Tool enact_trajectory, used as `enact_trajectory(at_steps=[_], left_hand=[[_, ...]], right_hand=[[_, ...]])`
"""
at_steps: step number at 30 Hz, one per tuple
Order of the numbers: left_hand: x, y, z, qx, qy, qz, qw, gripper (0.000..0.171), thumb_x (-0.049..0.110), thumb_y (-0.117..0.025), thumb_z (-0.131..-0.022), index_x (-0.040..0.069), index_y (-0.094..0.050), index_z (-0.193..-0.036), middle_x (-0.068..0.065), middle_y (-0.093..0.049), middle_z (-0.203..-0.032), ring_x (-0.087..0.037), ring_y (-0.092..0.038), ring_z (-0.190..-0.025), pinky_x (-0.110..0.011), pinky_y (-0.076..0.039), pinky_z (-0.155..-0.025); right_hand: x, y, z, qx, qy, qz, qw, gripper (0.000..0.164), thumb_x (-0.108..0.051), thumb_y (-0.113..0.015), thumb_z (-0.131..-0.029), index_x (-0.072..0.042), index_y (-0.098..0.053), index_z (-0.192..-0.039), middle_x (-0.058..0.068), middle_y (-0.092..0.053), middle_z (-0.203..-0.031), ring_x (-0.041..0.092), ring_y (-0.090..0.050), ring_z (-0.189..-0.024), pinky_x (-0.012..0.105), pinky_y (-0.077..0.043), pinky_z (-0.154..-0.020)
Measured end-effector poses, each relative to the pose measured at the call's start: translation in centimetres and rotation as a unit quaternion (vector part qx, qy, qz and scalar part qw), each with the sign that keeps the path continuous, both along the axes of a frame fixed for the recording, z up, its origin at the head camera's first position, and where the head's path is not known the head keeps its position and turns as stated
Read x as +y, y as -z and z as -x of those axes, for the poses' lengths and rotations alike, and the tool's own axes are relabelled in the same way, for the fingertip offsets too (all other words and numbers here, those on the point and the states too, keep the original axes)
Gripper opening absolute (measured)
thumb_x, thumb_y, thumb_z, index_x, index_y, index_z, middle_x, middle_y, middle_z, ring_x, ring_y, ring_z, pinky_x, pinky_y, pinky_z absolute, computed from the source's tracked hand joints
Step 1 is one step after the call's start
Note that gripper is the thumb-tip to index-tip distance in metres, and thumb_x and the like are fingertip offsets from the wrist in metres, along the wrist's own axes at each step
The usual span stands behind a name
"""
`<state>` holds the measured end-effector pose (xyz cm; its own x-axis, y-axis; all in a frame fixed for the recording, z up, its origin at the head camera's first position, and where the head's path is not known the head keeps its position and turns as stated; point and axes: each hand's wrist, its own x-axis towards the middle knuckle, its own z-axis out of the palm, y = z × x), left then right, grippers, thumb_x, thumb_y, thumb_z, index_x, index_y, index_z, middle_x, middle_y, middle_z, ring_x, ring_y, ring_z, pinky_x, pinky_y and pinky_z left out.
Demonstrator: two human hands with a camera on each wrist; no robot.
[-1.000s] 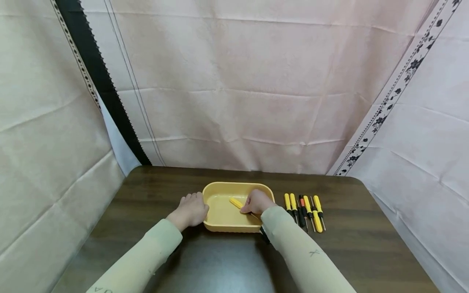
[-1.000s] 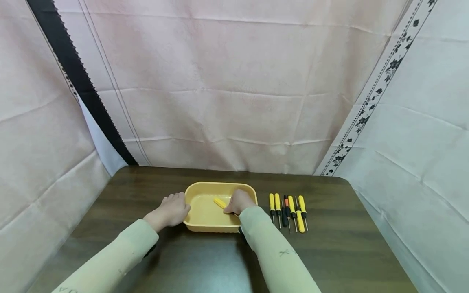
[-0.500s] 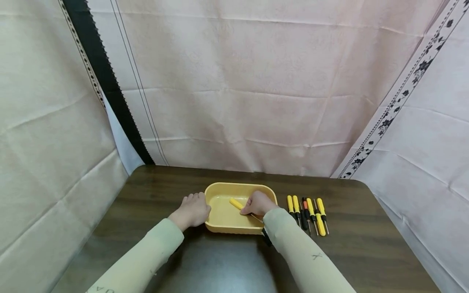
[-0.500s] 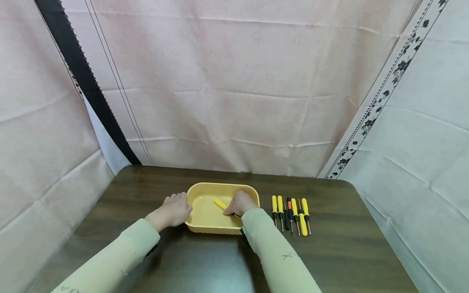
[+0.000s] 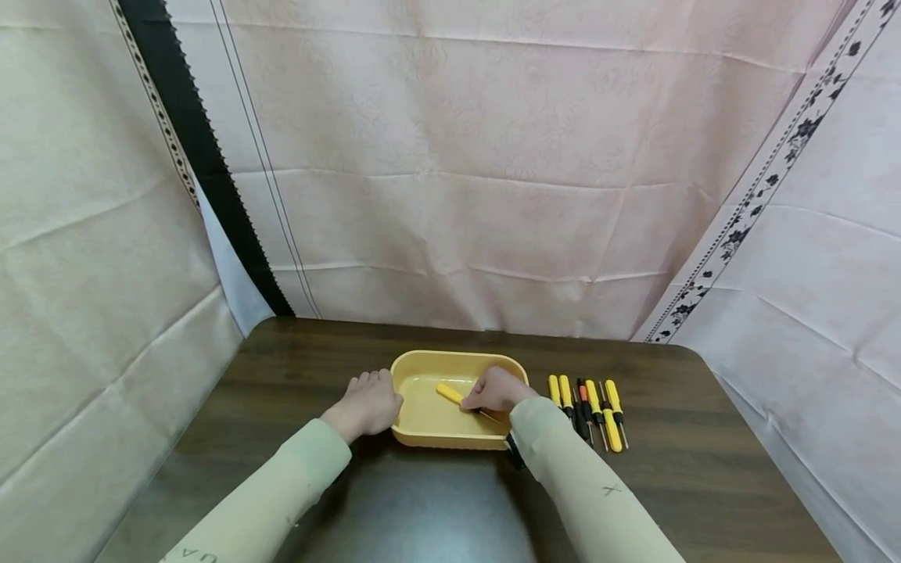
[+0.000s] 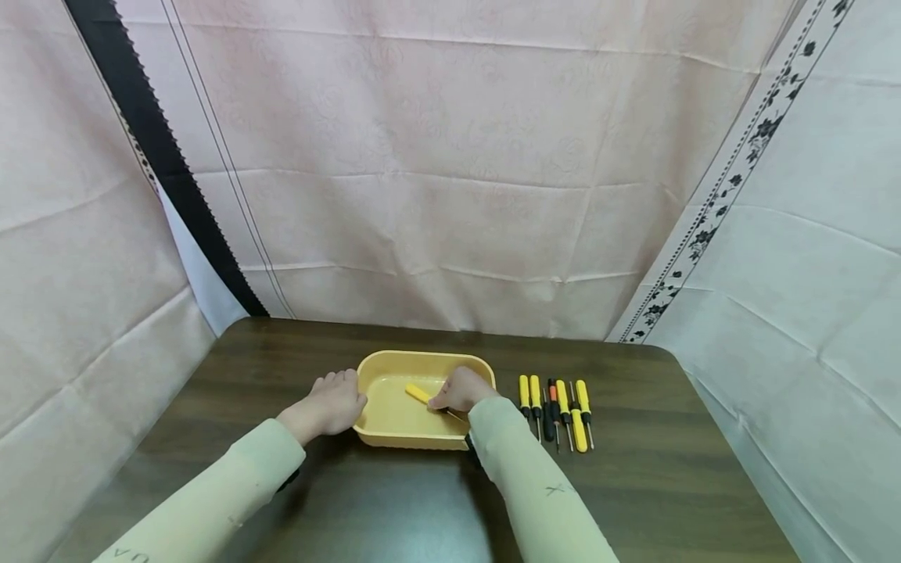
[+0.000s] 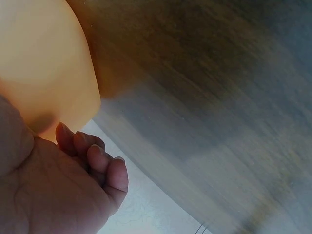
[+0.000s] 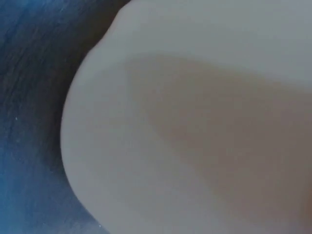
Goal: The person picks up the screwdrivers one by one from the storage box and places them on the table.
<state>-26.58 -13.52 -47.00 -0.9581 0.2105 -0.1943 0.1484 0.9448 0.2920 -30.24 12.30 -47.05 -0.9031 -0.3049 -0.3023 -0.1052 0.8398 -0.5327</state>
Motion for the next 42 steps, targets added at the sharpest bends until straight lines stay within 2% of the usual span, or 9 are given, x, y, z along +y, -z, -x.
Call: enact_trajectory(at_steps=[6, 12, 19, 23, 26, 29, 33, 39, 42], left_hand=[[0.1, 0.0, 0.0, 0.002, -0.004, 0.004, 1.0000, 0.039, 0.031, -0.043, -0.098, -0.003, -0.045, -0.116, -0.013, -0.048, -0.100, -0.028, -0.042, -0.092, -0.045, -0.033, -0.087], [0.2, 0.1, 0.0, 0.003, -0.007, 0.004, 1.0000, 0.039, 0.031, -0.043, -0.098, -0.003, -0.046, -0.117, -0.012, -0.048, -0.099, -0.027, -0.043, -0.091, -0.045, -0.033, -0.087], [0.5, 0.0, 0.0, 0.005, 0.002, 0.005, 1.0000, 0.040, 0.032, -0.043, -0.098, -0.003, -0.046, -0.118, -0.013, -0.049, -0.102, -0.028, -0.042, -0.092, -0.046, -0.033, -0.088], [0.4, -0.2, -0.1, 0.012, 0.005, 0.010, 0.9999, 0.041, 0.032, -0.044, -0.098, -0.004, -0.046, -0.117, -0.014, -0.049, -0.103, -0.029, -0.042, -0.093, -0.046, -0.033, -0.088], [0.2, -0.3, -0.3, 0.012, 0.003, 0.011, 0.9999, 0.039, 0.031, -0.044, -0.097, -0.004, -0.046, -0.115, -0.015, -0.049, -0.102, -0.029, -0.042, -0.093, -0.046, -0.032, -0.087], [0.1, -0.4, -0.4, 0.008, -0.001, 0.013, 0.9999, 0.039, 0.030, -0.043, -0.097, -0.004, -0.045, -0.115, -0.015, -0.048, -0.102, -0.030, -0.042, -0.093, -0.046, -0.032, -0.088], [0.1, -0.4, -0.2, 0.009, -0.001, 0.005, 0.9999, 0.042, 0.030, -0.043, -0.097, -0.005, -0.045, -0.119, -0.016, -0.048, -0.104, -0.030, -0.042, -0.095, -0.047, -0.032, -0.089], [0.2, 0.0, 0.0, 0.010, 0.000, 0.001, 1.0000, 0.044, 0.032, -0.042, -0.097, -0.005, -0.045, -0.121, -0.015, -0.049, -0.106, -0.029, -0.042, -0.096, -0.046, -0.032, -0.090], [0.0, -0.1, -0.1, 0.010, 0.000, -0.001, 0.9999, 0.042, 0.031, -0.043, -0.097, -0.005, -0.045, -0.119, -0.015, -0.049, -0.103, -0.029, -0.042, -0.093, -0.046, -0.033, -0.088]], right_hand=[[-0.5, 0.1, -0.2, 0.025, 0.000, 0.001, 1.000, 0.024, -0.030, -0.080, -0.078, -0.010, -0.072, -0.069, -0.002, -0.058, -0.058, 0.010, -0.045, -0.051, 0.024, -0.034, -0.049], [-0.9, -0.2, -0.9, 0.022, -0.003, 0.007, 1.000, 0.022, -0.028, -0.081, -0.078, -0.009, -0.072, -0.070, 0.002, -0.063, -0.063, 0.012, -0.049, -0.054, 0.025, -0.038, -0.051], [-0.2, -0.1, -1.1, 0.028, -0.006, 0.019, 0.999, 0.023, -0.028, -0.078, -0.082, -0.009, -0.072, -0.071, -0.004, -0.056, -0.057, 0.011, -0.046, -0.051, 0.025, -0.036, -0.048], [0.4, -0.8, -1.0, 0.035, -0.008, 0.074, 0.997, 0.025, -0.030, -0.074, -0.085, -0.007, -0.072, -0.076, -0.004, -0.056, -0.059, 0.010, -0.044, -0.050, 0.025, -0.035, -0.046], [1.4, -2.4, -0.9, 0.032, 0.004, 0.146, 0.989, 0.026, -0.030, -0.071, -0.088, -0.005, -0.072, -0.086, 0.002, -0.063, -0.073, 0.012, -0.051, -0.058, 0.028, -0.042, -0.052], [3.0, -4.4, -0.9, 0.037, 0.019, 0.200, 0.979, 0.027, -0.030, -0.069, -0.090, -0.004, -0.072, -0.095, 0.009, -0.068, -0.089, 0.019, -0.062, -0.072, 0.036, -0.051, -0.067], [6.8, -6.1, -0.9, 0.049, 0.057, 0.216, 0.973, 0.031, -0.034, -0.069, -0.090, -0.006, -0.071, -0.103, 0.012, -0.068, -0.098, 0.024, -0.067, -0.081, 0.041, -0.051, -0.079], [14.3, -5.0, -1.4, 0.029, 0.132, 0.234, 0.963, 0.044, -0.037, -0.065, -0.092, 0.000, -0.065, -0.114, 0.014, -0.066, -0.105, 0.027, -0.067, -0.089, 0.045, -0.049, -0.086], [17.3, -4.2, -1.7, 0.009, 0.155, 0.225, 0.962, 0.051, -0.041, -0.063, -0.093, 0.003, -0.061, -0.120, 0.018, -0.063, -0.112, 0.032, -0.065, -0.098, 0.049, -0.046, -0.091]])
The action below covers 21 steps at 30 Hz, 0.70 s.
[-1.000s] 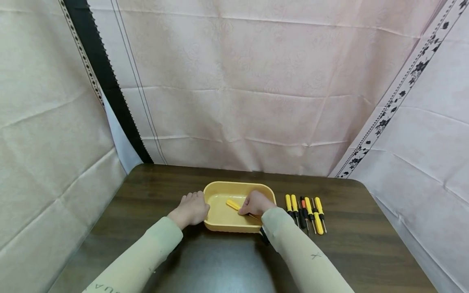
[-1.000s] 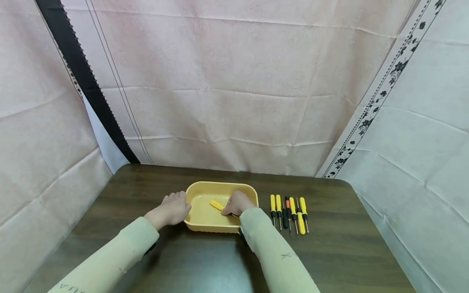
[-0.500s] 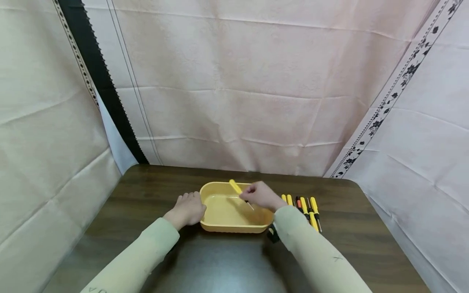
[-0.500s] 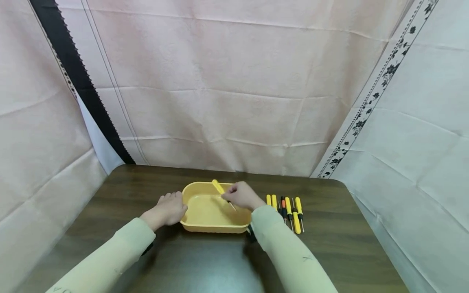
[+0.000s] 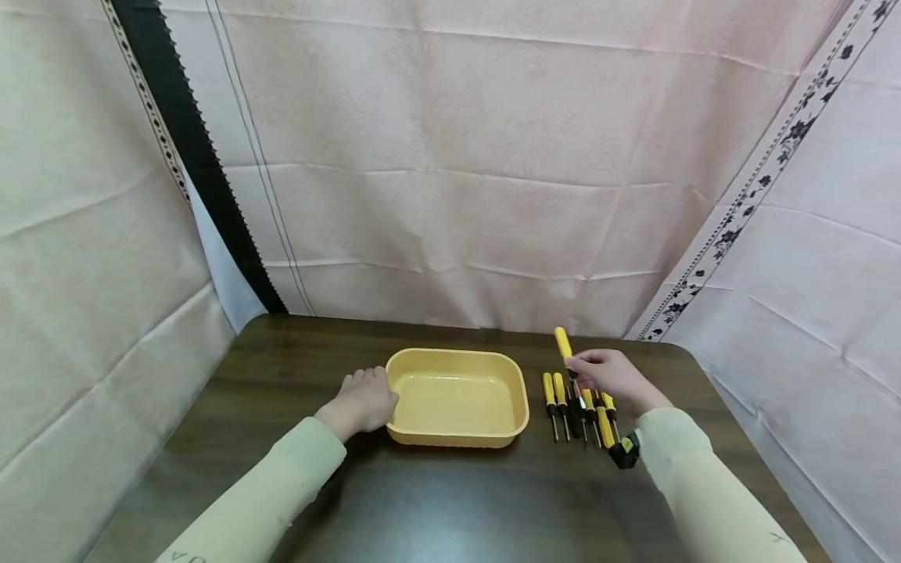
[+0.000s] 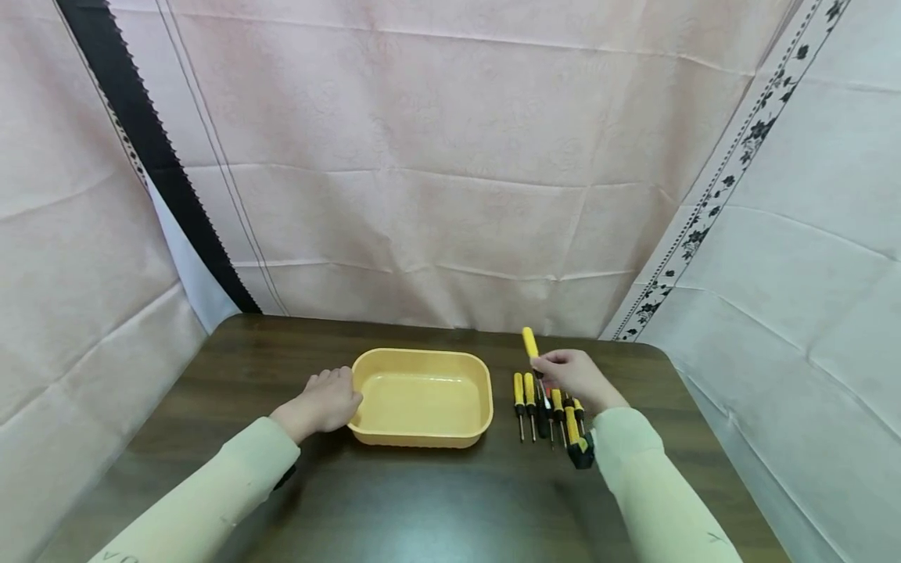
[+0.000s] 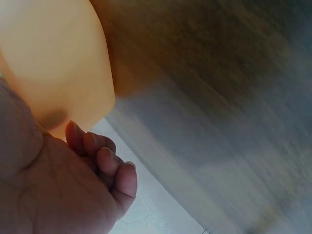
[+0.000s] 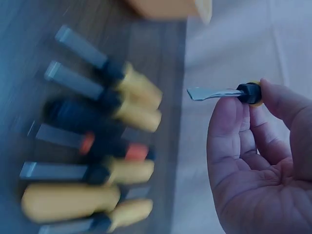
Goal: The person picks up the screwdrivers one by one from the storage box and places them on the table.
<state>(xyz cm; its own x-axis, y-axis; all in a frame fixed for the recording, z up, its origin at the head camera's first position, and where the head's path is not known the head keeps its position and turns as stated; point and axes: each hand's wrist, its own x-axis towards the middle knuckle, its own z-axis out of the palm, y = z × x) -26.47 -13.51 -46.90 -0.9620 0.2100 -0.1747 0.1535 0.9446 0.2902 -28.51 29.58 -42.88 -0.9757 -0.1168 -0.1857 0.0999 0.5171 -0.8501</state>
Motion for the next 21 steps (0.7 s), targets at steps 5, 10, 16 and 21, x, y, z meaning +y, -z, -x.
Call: enact_trajectory(at_steps=[5, 10, 16, 21], left_hand=[[0.1, -0.1, -0.2, 0.002, -0.002, -0.006, 1.0000, 0.039, 0.030, -0.044, -0.097, -0.004, -0.046, -0.116, -0.013, -0.047, -0.097, -0.028, -0.042, -0.090, -0.045, -0.033, -0.085], [0.1, 0.0, -0.1, 0.004, -0.003, -0.010, 0.9999, 0.040, 0.030, -0.043, -0.097, -0.005, -0.046, -0.118, -0.013, -0.048, -0.097, -0.028, -0.042, -0.090, -0.045, -0.033, -0.086], [0.2, 0.0, -0.1, 0.000, -0.004, 0.000, 1.0000, 0.042, 0.031, -0.045, -0.097, -0.006, -0.046, -0.118, -0.013, -0.048, -0.098, -0.028, -0.043, -0.091, -0.046, -0.034, -0.087], [0.2, 0.0, -0.2, 0.002, -0.003, 0.000, 1.0000, 0.040, 0.031, -0.044, -0.097, -0.005, -0.046, -0.117, -0.013, -0.048, -0.098, -0.028, -0.043, -0.090, -0.045, -0.033, -0.085]], right_hand=[[3.8, 1.0, -0.7, -0.028, 0.014, -0.015, 0.999, 0.058, -0.044, -0.060, -0.093, 0.005, -0.057, -0.126, 0.022, -0.057, -0.125, 0.035, -0.061, -0.109, 0.048, -0.045, -0.093], [6.3, 2.0, -1.4, -0.039, 0.035, -0.006, 0.999, 0.056, -0.038, -0.062, -0.094, 0.009, -0.056, -0.124, 0.023, -0.057, -0.121, 0.033, -0.061, -0.107, 0.045, -0.048, -0.090], [8.1, 3.1, -2.3, -0.053, 0.052, -0.026, 0.997, 0.051, -0.032, -0.061, -0.095, 0.012, -0.057, -0.120, 0.021, -0.061, -0.115, 0.026, -0.065, -0.098, 0.043, -0.050, -0.086], [9.0, 4.2, -2.5, -0.070, 0.076, -0.031, 0.994, 0.049, -0.029, -0.062, -0.095, 0.014, -0.058, -0.117, 0.018, -0.064, -0.108, 0.019, -0.065, -0.087, 0.039, -0.052, -0.082]])
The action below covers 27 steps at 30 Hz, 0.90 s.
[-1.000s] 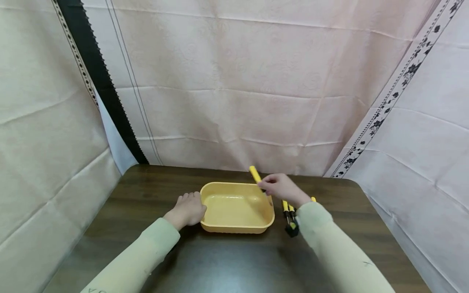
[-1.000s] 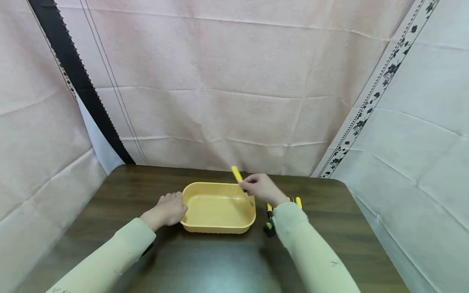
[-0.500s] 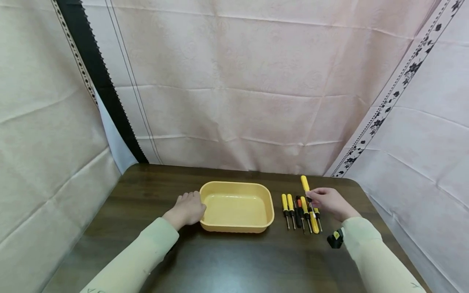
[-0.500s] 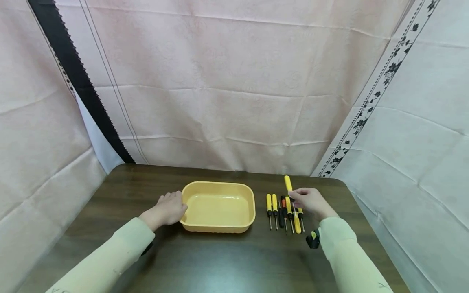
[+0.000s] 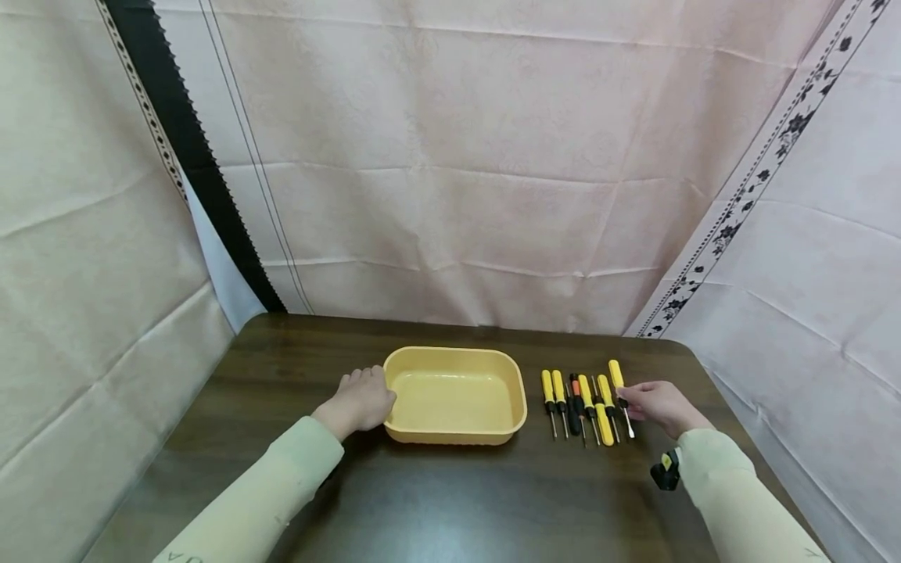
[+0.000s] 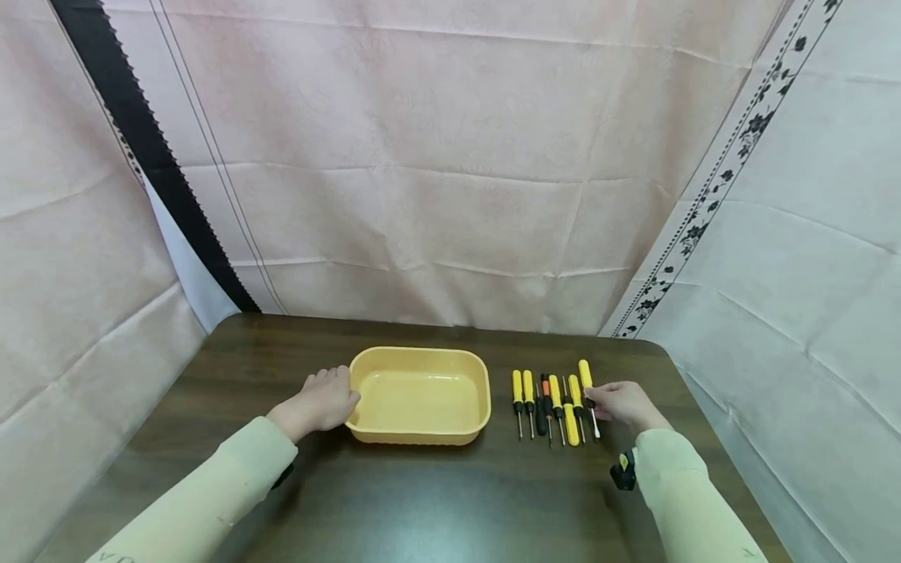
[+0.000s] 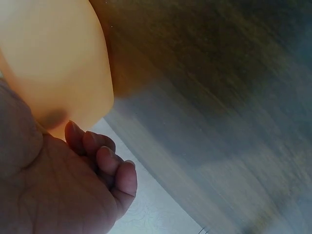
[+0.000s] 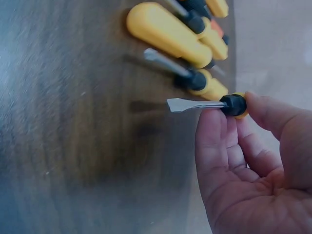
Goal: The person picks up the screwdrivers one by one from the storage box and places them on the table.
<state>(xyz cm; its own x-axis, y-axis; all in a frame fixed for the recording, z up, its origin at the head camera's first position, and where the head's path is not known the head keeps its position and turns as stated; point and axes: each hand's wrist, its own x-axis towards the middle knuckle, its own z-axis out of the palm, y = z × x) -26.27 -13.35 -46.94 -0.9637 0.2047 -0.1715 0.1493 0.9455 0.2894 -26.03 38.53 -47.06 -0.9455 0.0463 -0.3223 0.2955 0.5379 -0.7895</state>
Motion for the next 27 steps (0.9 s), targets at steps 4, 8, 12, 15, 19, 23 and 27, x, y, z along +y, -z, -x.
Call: enact_trajectory(at_steps=[4, 8, 12, 15, 19, 23, 27], left_hand=[[0.0, 0.0, 0.0, -0.003, -0.001, -0.001, 1.0000, 0.040, 0.031, -0.044, -0.098, -0.004, -0.047, -0.116, -0.012, -0.048, -0.097, -0.028, -0.043, -0.089, -0.044, -0.033, -0.084], [0.0, -0.1, 0.0, -0.008, -0.004, -0.004, 1.0000, 0.040, 0.031, -0.044, -0.097, -0.004, -0.047, -0.117, -0.012, -0.047, -0.095, -0.028, -0.042, -0.089, -0.045, -0.033, -0.085], [0.0, -0.2, 0.0, -0.007, -0.006, -0.006, 0.9999, 0.041, 0.031, -0.043, -0.097, -0.005, -0.046, -0.118, -0.012, -0.048, -0.097, -0.028, -0.042, -0.091, -0.045, -0.033, -0.085], [-0.1, -0.2, 0.0, -0.007, -0.006, -0.001, 1.0000, 0.042, 0.031, -0.042, -0.097, -0.005, -0.046, -0.119, -0.012, -0.048, -0.098, -0.028, -0.042, -0.091, -0.044, -0.033, -0.086], [0.0, -0.3, 0.0, -0.008, -0.004, -0.002, 1.0000, 0.041, 0.030, -0.043, -0.097, -0.005, -0.046, -0.118, -0.013, -0.047, -0.097, -0.029, -0.042, -0.091, -0.045, -0.033, -0.086], [0.1, -0.3, 0.0, -0.008, -0.005, -0.002, 1.0000, 0.041, 0.030, -0.043, -0.097, -0.005, -0.046, -0.118, -0.012, -0.047, -0.096, -0.028, -0.042, -0.091, -0.045, -0.033, -0.085], [0.1, -0.1, 0.2, -0.004, -0.006, -0.002, 1.0000, 0.041, 0.031, -0.042, -0.097, -0.005, -0.046, -0.117, -0.012, -0.047, -0.094, -0.028, -0.042, -0.090, -0.044, -0.034, -0.085]], right_hand=[[0.3, 0.8, -0.1, -0.011, 0.027, -0.015, 0.999, 0.041, -0.025, -0.063, -0.095, 0.014, -0.063, -0.109, 0.011, -0.066, -0.094, 0.015, -0.063, -0.075, 0.033, -0.054, -0.072], [0.3, 1.3, 0.0, -0.027, 0.055, -0.039, 0.997, 0.034, -0.024, -0.066, -0.092, 0.009, -0.067, -0.098, 0.007, -0.063, -0.078, 0.014, -0.061, -0.065, 0.030, -0.054, -0.066], [0.1, 1.6, 0.4, -0.031, 0.066, -0.045, 0.996, 0.030, -0.023, -0.067, -0.090, 0.006, -0.067, -0.092, 0.006, -0.061, -0.071, 0.013, -0.061, -0.061, 0.029, -0.054, -0.063], [0.0, 1.8, 0.5, -0.031, 0.064, -0.050, 0.996, 0.029, -0.023, -0.067, -0.090, 0.005, -0.068, -0.089, 0.005, -0.061, -0.069, 0.013, -0.060, -0.060, 0.029, -0.053, -0.062], [0.1, 2.0, 0.7, -0.035, 0.065, -0.052, 0.996, 0.028, -0.024, -0.067, -0.090, 0.004, -0.069, -0.089, 0.004, -0.061, -0.069, 0.012, -0.061, -0.061, 0.029, -0.054, -0.062], [0.1, 1.8, 0.6, -0.039, 0.063, -0.052, 0.996, 0.029, -0.026, -0.067, -0.090, 0.003, -0.070, -0.087, 0.004, -0.061, -0.070, 0.013, -0.060, -0.062, 0.029, -0.053, -0.063], [-0.1, 1.5, 0.3, -0.036, 0.054, -0.051, 0.997, 0.030, -0.027, -0.066, -0.091, 0.003, -0.070, -0.086, 0.003, -0.061, -0.068, 0.013, -0.059, -0.061, 0.029, -0.053, -0.063]])
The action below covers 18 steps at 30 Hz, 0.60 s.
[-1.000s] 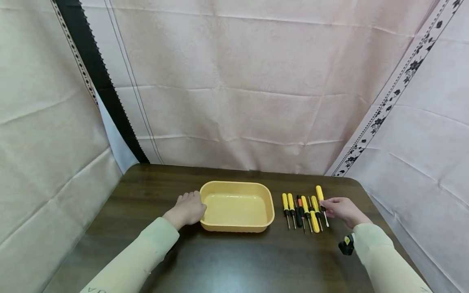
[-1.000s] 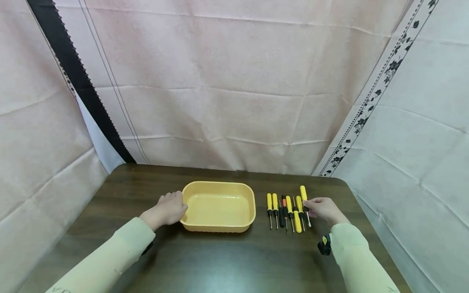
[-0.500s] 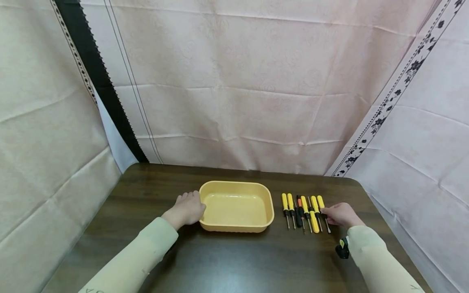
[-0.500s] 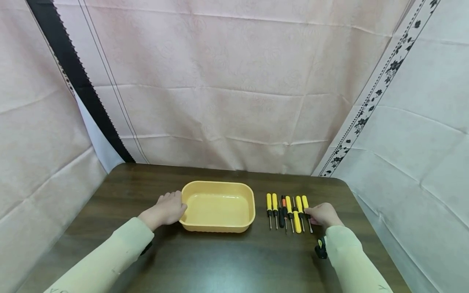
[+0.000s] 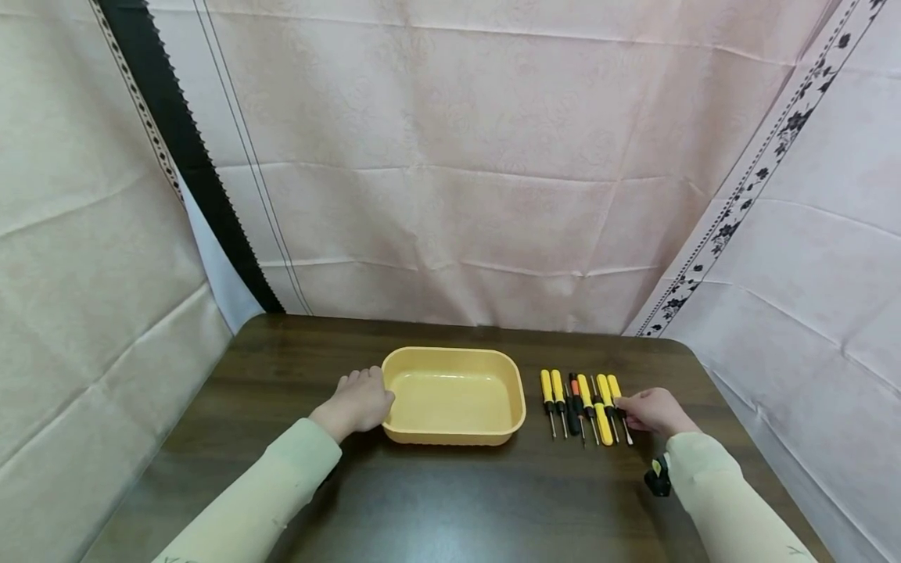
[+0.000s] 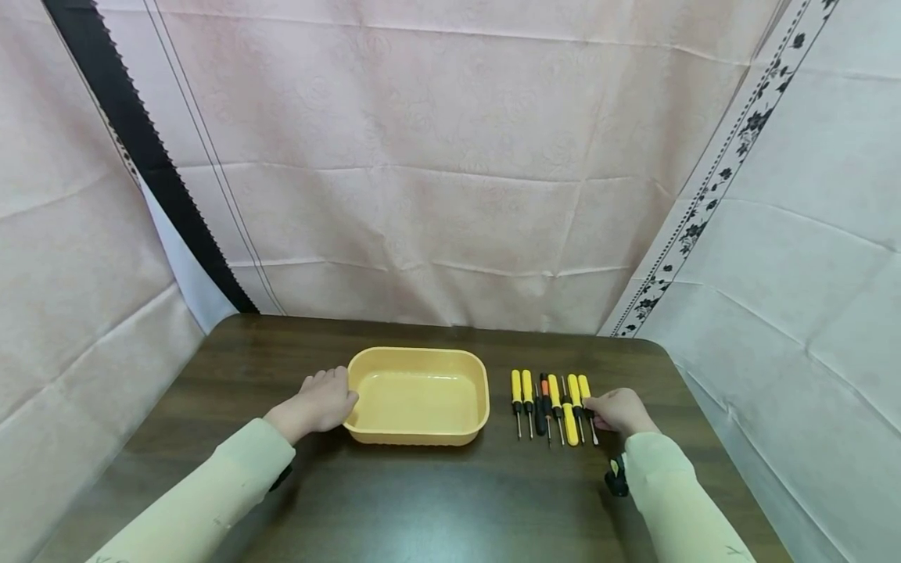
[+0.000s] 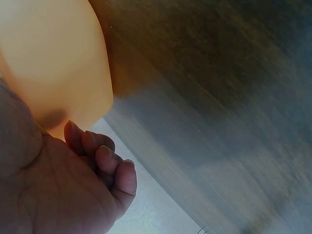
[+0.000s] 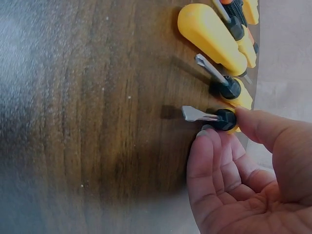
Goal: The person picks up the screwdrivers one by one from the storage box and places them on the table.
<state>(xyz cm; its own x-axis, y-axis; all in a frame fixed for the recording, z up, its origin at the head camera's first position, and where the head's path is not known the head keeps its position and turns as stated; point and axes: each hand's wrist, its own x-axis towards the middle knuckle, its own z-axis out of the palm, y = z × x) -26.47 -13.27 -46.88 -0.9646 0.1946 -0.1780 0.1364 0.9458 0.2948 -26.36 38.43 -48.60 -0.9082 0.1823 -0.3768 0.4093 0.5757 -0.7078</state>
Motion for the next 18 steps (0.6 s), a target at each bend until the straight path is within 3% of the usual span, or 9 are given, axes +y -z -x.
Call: enact_trajectory(at_steps=[18], left_hand=[[-0.08, 0.39, 0.27, 0.002, -0.003, 0.003, 1.0000, 0.044, 0.031, -0.044, -0.096, -0.006, -0.046, -0.119, -0.012, -0.049, -0.096, -0.028, -0.044, -0.091, -0.045, -0.034, -0.086]], right_hand=[[0.16, 0.07, -0.15, 0.004, -0.017, -0.005, 1.000, 0.031, -0.028, -0.063, -0.093, 0.002, -0.071, -0.088, 0.005, -0.062, -0.074, 0.015, -0.060, -0.065, 0.030, -0.054, -0.066]])
